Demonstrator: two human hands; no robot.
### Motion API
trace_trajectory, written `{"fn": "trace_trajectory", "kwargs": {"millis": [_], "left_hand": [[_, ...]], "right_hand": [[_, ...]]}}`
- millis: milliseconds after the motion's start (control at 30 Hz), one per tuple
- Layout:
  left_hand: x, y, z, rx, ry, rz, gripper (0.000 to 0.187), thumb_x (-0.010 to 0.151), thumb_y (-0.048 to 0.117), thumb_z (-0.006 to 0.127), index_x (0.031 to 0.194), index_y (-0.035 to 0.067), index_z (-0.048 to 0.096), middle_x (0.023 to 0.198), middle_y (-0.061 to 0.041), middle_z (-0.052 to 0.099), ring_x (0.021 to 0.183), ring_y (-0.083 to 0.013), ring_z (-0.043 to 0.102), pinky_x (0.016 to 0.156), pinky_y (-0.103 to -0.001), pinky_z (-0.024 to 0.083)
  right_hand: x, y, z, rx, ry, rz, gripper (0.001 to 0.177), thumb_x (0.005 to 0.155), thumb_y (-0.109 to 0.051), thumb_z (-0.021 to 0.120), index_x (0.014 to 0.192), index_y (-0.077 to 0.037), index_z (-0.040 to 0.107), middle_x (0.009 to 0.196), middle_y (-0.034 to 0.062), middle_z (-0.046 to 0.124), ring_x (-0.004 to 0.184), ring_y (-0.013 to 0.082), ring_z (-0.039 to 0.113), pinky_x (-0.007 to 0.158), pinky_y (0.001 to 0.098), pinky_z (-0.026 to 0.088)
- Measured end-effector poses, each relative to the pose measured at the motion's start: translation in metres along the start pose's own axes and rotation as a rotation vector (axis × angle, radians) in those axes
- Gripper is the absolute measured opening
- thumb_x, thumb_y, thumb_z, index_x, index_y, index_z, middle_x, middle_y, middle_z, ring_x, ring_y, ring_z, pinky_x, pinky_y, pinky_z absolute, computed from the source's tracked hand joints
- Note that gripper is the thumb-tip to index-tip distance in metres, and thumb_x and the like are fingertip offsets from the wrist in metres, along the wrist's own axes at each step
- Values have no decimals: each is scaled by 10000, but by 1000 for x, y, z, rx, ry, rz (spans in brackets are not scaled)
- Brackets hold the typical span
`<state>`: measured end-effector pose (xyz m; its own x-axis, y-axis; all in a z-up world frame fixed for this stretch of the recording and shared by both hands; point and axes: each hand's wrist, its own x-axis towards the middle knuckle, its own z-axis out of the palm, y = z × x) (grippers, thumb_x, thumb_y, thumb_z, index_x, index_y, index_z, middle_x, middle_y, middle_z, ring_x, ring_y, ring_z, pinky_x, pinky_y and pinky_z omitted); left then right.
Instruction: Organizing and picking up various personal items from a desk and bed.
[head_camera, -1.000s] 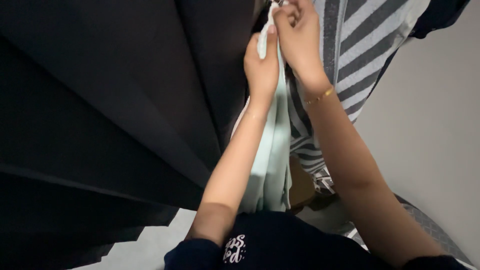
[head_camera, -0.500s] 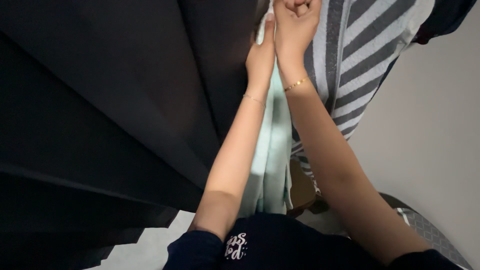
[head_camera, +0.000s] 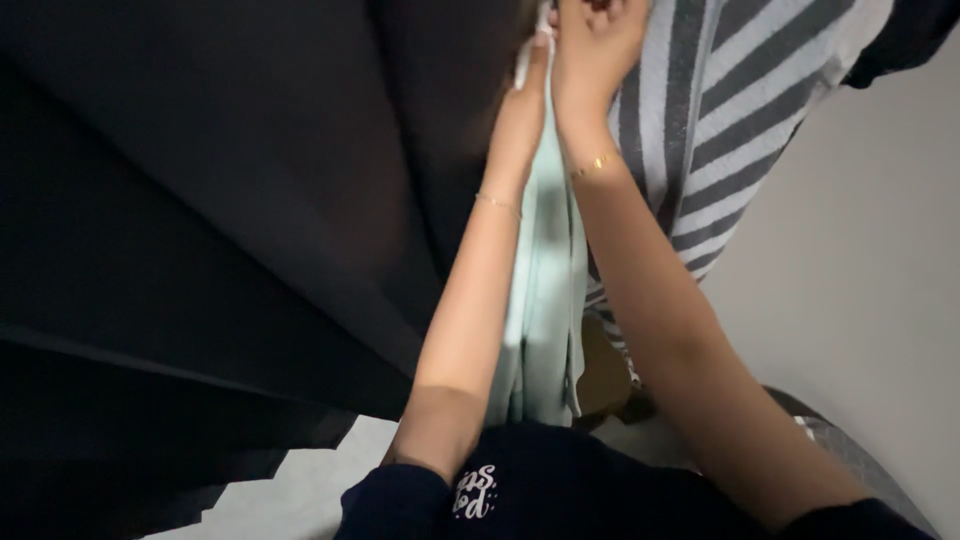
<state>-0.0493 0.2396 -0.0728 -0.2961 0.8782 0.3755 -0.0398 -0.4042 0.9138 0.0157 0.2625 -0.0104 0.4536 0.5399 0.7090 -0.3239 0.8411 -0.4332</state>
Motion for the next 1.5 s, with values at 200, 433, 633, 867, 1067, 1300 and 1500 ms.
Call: {"fn": "trace_trajectory", "kwargs": {"millis": [200,433,633,867,1067,1300,1500], "left_hand": [[-11,25,-2,-49,-41,164,547,1060,479,540,1288,2,682,1226,-193,772,1159,-291,747,999,-347,552],[0,25,12,106,113,438,499,1085,470,520,1236,28,695,1178,-185,765,1076,-310,762,914,-347,572],[31,-16,17,1256,199,723,406,1018,170,490,1354,71,695,959,-211,729,712,-323,714,586,-412,534],[29,-9,19,970,235,729,398,1067,419,463,1272,141,662,934,-178,742,735,-302,715,602,-393,533],[28,-14,17,858,287,551,479,1058,536,477,1201,131,689,957,-156,766,783,-283,739,650,-343,555],[-5,-21,-4,-61,15,395,499,1109,431,597,1338,-5,677,1222,-179,770,1173,-257,744,1020,-346,558],[-112,-20,-84,167,-359,-114,559,977,452,674,1301,-3,706,1250,-145,768,1167,-191,706,1024,-323,524]], "right_hand": [[-30,-45,-2,-387,-131,111,119,1027,-91,720,1072,14,689,893,21,732,770,51,654,685,212,537],[-4,-8,-24,-371,-155,121,162,1015,-95,732,931,40,698,819,15,721,720,51,622,652,210,514],[9,-5,-23,-284,-184,135,136,916,15,788,949,36,658,822,8,755,729,63,689,643,217,539],[15,2,-29,-176,-69,272,116,886,22,780,873,4,667,728,-4,693,606,67,590,530,241,429],[12,15,-34,-654,-81,-47,280,894,-35,827,740,30,602,634,26,611,604,78,520,541,285,434],[-29,-37,-19,-736,-163,-181,119,1023,-97,739,1038,-29,643,835,55,647,718,108,606,671,289,520],[-196,-49,-140,-827,-333,321,442,1010,-208,707,1327,-36,452,1150,115,638,1039,217,640,927,370,528]]}}
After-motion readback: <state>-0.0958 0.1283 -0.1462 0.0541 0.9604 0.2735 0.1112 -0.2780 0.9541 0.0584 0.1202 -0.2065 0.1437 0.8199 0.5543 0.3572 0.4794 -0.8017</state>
